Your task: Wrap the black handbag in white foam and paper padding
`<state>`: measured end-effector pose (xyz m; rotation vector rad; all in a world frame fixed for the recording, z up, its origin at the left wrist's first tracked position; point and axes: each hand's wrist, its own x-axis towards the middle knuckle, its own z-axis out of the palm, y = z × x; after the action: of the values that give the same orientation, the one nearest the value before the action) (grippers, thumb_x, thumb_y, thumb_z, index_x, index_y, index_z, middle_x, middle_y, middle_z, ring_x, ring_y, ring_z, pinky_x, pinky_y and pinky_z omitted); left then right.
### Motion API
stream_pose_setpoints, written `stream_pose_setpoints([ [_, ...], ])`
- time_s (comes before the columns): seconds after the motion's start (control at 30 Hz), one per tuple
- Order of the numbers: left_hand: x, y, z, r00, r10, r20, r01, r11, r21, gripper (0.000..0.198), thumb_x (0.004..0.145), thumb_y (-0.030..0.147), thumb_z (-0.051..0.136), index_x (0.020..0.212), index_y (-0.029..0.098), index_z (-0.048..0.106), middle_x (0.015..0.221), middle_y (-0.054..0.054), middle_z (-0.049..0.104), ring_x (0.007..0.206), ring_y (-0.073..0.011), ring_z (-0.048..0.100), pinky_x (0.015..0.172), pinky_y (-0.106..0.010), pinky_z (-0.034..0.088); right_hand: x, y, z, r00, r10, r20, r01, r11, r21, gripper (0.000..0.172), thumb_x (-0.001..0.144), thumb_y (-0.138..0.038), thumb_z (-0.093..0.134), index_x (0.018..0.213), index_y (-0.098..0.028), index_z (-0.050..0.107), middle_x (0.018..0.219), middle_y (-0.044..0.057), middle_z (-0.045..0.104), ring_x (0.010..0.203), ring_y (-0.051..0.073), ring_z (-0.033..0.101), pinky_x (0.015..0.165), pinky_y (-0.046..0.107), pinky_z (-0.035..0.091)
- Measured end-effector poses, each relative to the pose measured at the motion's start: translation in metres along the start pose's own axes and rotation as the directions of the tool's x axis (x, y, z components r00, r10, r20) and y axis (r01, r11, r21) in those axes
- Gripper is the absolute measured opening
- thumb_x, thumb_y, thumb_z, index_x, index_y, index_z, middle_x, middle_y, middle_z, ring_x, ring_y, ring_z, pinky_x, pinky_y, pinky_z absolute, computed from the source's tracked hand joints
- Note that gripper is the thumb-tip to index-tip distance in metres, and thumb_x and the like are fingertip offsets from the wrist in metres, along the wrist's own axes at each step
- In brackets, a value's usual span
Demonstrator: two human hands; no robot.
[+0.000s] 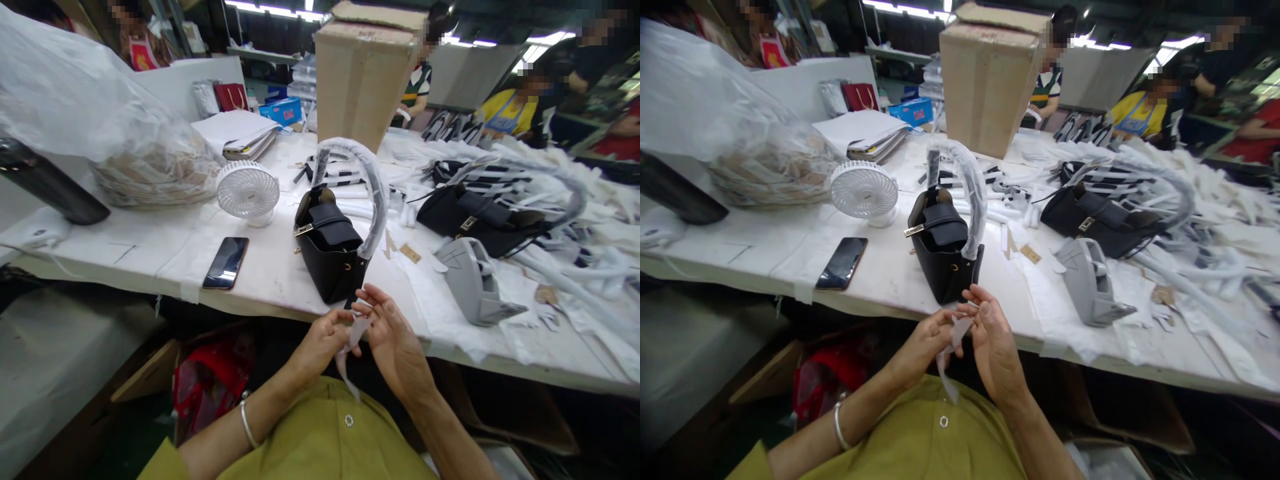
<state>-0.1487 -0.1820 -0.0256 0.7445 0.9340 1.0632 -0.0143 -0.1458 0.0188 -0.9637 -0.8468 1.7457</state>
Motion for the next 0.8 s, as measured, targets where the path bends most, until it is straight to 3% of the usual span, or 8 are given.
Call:
stream_pose_setpoints([
  [0.1,-0.004,0.010,-0.008,0.996,-0.080,-0.026,0.078,0.995,-0.057,0.035,0.081,0.039,0.064,0.106,0.016,0.056,0.063,0.003,0.062,0.039,-0.0040,0.034,0.042,-0.018,0.021,0.001,-0.002,-0.016,0.995,0.015,0.103,-0.003,0.993,-0.117,0.059,0.070,-0.053,0.081,0.119,-0.024,0.065,0.123,0.011,0.065,0.114,0.028,0.059,0.099,0.043,0.047],
  [0.17,-0.005,0.014,-0.012,0.995,-0.098,-0.024,0.096,0.992,-0.081,0.028,0.079,0.034,0.065,0.099,0.017,0.056,0.060,0.004,0.060,0.038,-0.0037,0.031,0.043,-0.019,0.019,0.003,-0.002,-0.023,0.981,0.087,0.171,-0.046,0.972,-0.230,0.064,0.065,-0.047,0.085,0.121,-0.024,0.064,0.123,0.011,0.066,0.112,0.028,0.061,0.099,0.044,0.047],
  [0.3,-0.006,0.016,-0.019,0.995,-0.098,0.003,0.098,0.994,-0.053,0.024,0.077,0.031,0.069,0.092,0.017,0.057,0.060,0.002,0.061,0.046,-0.0066,0.039,0.049,-0.020,0.024,0.008,-0.003,-0.023,0.955,0.141,0.261,-0.006,0.888,-0.460,0.035,0.072,-0.040,0.082,0.100,-0.021,0.072,0.101,0.007,0.072,0.095,0.022,0.065,0.091,0.037,0.049],
  [0.43,-0.007,0.017,-0.033,0.993,-0.107,0.051,0.101,0.989,0.112,0.037,0.084,0.051,0.064,0.094,0.015,0.063,0.070,-0.001,0.061,0.054,-0.0086,0.043,0.052,-0.022,0.028,0.015,-0.002,-0.015,0.987,0.062,0.150,0.024,0.859,-0.511,0.029,0.070,-0.045,0.081,0.077,-0.018,0.070,0.079,0.003,0.070,0.077,0.018,0.062,0.076,0.031,0.049],
  [0.53,-0.008,0.022,-0.039,0.995,0.013,0.100,-0.031,0.982,0.187,0.049,0.086,0.062,0.057,0.098,0.015,0.064,0.081,-0.001,0.059,0.066,-0.0111,0.048,0.061,-0.023,0.035,0.017,-0.002,-0.009,0.997,0.065,0.048,-0.033,0.866,-0.498,0.035,0.064,-0.047,0.084,0.072,-0.018,0.067,0.068,0.000,0.067,0.064,0.015,0.058,0.065,0.028,0.046],
  [0.6,-0.006,0.025,-0.039,0.987,0.076,0.142,-0.098,0.983,0.156,0.049,0.082,0.061,0.064,0.100,0.015,0.064,0.088,-0.002,0.060,0.079,-0.0139,0.052,0.072,-0.024,0.039,0.018,-0.002,-0.006,0.998,0.059,0.031,-0.034,0.856,-0.516,0.036,0.062,-0.048,0.084,0.068,-0.017,0.067,0.065,0.000,0.067,0.061,0.014,0.056,0.062,0.027,0.045],
  [0.67,-0.002,0.025,-0.035,0.991,0.079,0.112,-0.091,0.991,0.103,0.047,0.073,0.055,0.076,0.095,0.016,0.062,0.087,-0.001,0.059,0.080,-0.0141,0.052,0.074,-0.025,0.039,0.018,-0.001,-0.004,0.999,0.038,0.030,-0.014,0.826,-0.563,0.035,0.065,-0.049,0.082,0.067,-0.017,0.069,0.064,0.001,0.067,0.061,0.014,0.055,0.060,0.027,0.044],
  [0.8,0.007,0.020,-0.028,0.995,0.080,-0.055,-0.075,0.994,0.085,0.042,0.069,0.046,0.081,0.080,0.016,0.054,0.072,0.004,0.052,0.064,-0.0093,0.045,0.062,-0.022,0.034,0.020,0.001,-0.006,0.997,-0.038,0.062,0.071,0.732,-0.678,0.030,0.074,-0.047,0.074,0.072,-0.017,0.074,0.069,0.003,0.070,0.067,0.018,0.059,0.066,0.030,0.046],
])
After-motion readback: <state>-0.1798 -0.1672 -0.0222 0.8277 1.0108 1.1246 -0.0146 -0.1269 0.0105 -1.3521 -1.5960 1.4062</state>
